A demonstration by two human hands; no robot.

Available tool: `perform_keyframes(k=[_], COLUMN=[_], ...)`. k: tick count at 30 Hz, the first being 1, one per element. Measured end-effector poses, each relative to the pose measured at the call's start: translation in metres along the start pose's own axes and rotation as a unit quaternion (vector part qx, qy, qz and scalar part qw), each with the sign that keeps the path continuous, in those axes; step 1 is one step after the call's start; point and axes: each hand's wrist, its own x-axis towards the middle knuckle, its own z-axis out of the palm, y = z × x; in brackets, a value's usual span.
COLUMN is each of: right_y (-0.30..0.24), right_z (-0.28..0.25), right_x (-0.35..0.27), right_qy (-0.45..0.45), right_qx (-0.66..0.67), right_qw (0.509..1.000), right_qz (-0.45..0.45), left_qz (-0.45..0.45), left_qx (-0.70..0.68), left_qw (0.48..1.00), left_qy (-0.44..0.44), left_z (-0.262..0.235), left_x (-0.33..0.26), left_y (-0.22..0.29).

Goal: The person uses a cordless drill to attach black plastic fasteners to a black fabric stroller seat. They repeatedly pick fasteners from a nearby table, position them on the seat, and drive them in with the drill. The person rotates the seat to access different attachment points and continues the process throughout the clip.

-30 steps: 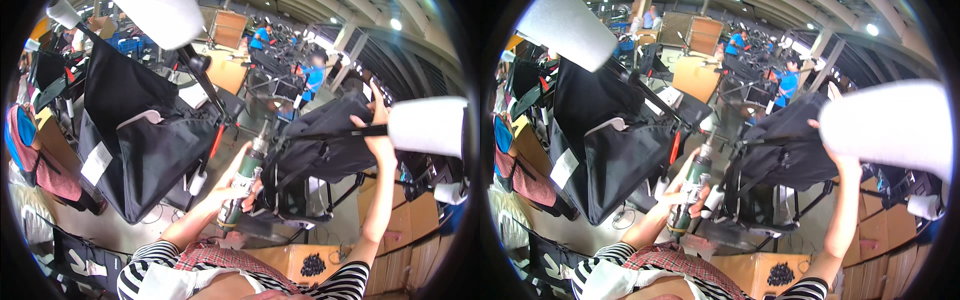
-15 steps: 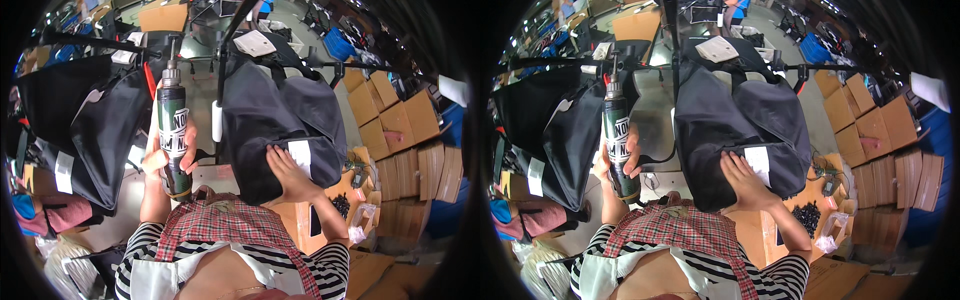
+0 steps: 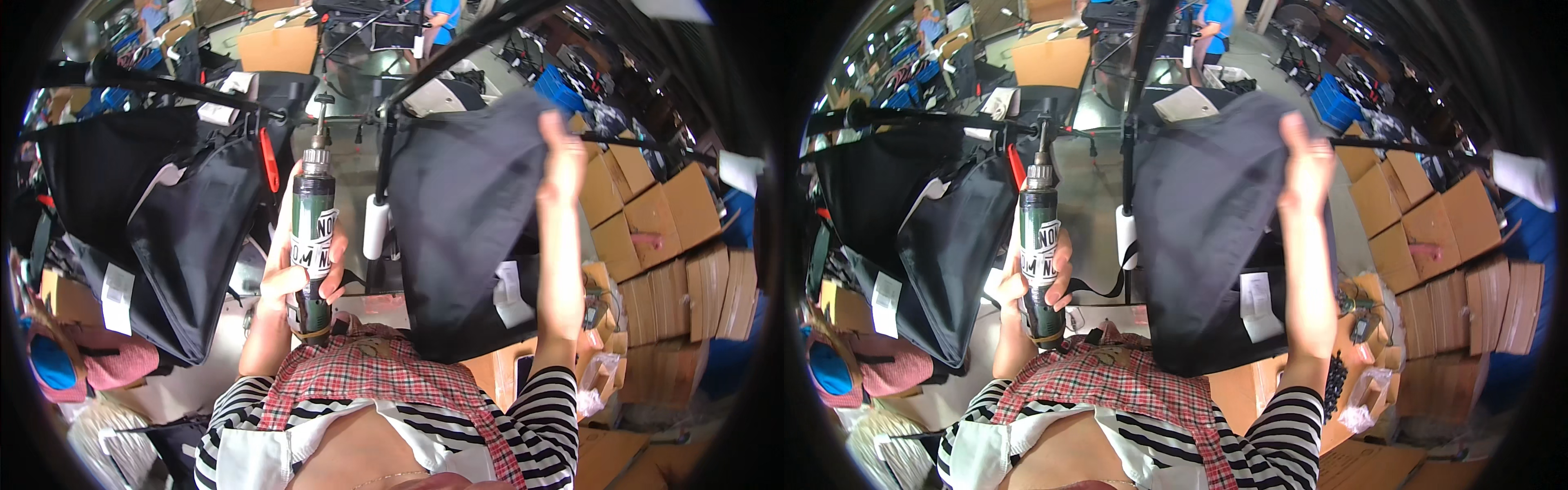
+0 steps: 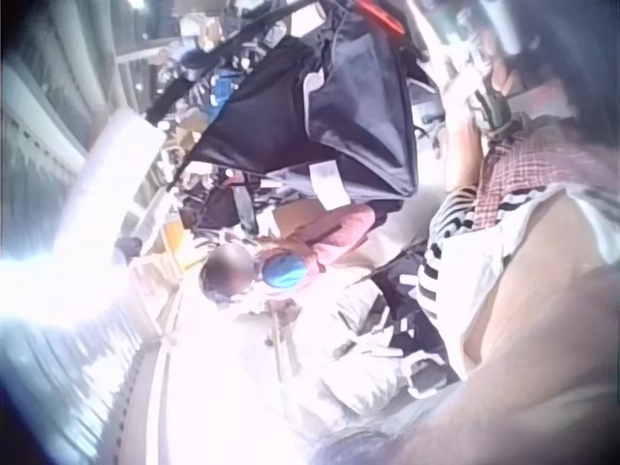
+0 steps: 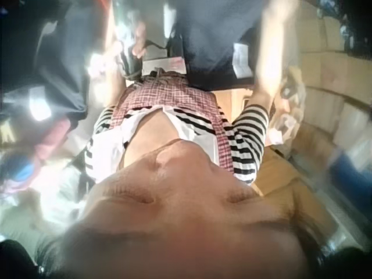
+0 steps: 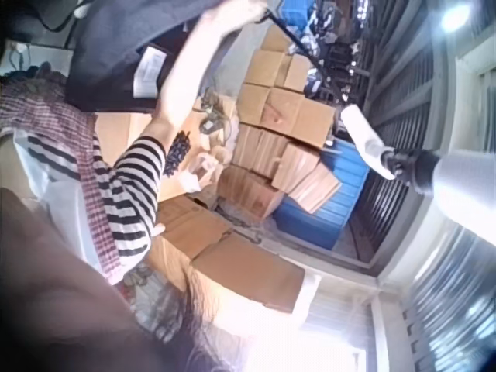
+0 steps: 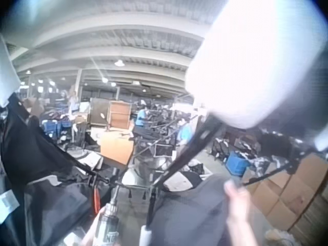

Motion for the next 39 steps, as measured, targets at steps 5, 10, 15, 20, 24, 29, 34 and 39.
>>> perform_keyframes(k=[5, 10, 15, 20, 24, 29, 34, 39], right_y=[-0.096, -0.129, -0.153, -0.127, -0.149, -0.133, -0.149, -0.150], right_z=[0.014, 0.038, 0.082, 0.064, 0.081, 0.080, 0.084, 0.104], right_x=[-0.036, -0.042, -0.079, -0.126, -0.086, -0.081, -0.064, -0.067], right_qy=[0.014, 0.005, -0.116, -0.185, -0.110, -0.210, -0.549, -0.476], right_qx=[0.088, 0.007, 0.022, 0.026, -0.060, 0.032, 0.157, 0.086], right_qw=[0.963, 0.960, 0.932, 0.931, 0.867, 0.861, 0.757, 0.781], right_qz=[-0.253, -0.278, -0.343, -0.314, -0.483, -0.463, -0.317, -0.395], left_qz=[0.016, 0.042, 0.022, 0.035, 0.033, 0.044, 0.026, 0.001], left_qx=[-0.010, -0.034, -0.008, -0.020, -0.005, 0.005, 0.042, 0.105], left_qw=[1.000, 0.998, 1.000, 0.999, 0.999, 0.999, 0.998, 0.994], left_qy=[-0.006, -0.041, 0.015, 0.006, 0.016, 0.001, 0.024, 0.014], left_z=[-0.012, -0.022, -0.007, -0.004, 0.000, 0.007, 0.029, 0.044], left_x=[-0.005, -0.002, -0.001, -0.008, -0.008, -0.014, -0.014, -0.005], left_y=[0.008, 0.006, 0.008, 0.005, 0.005, 0.001, 0.008, 0.010])
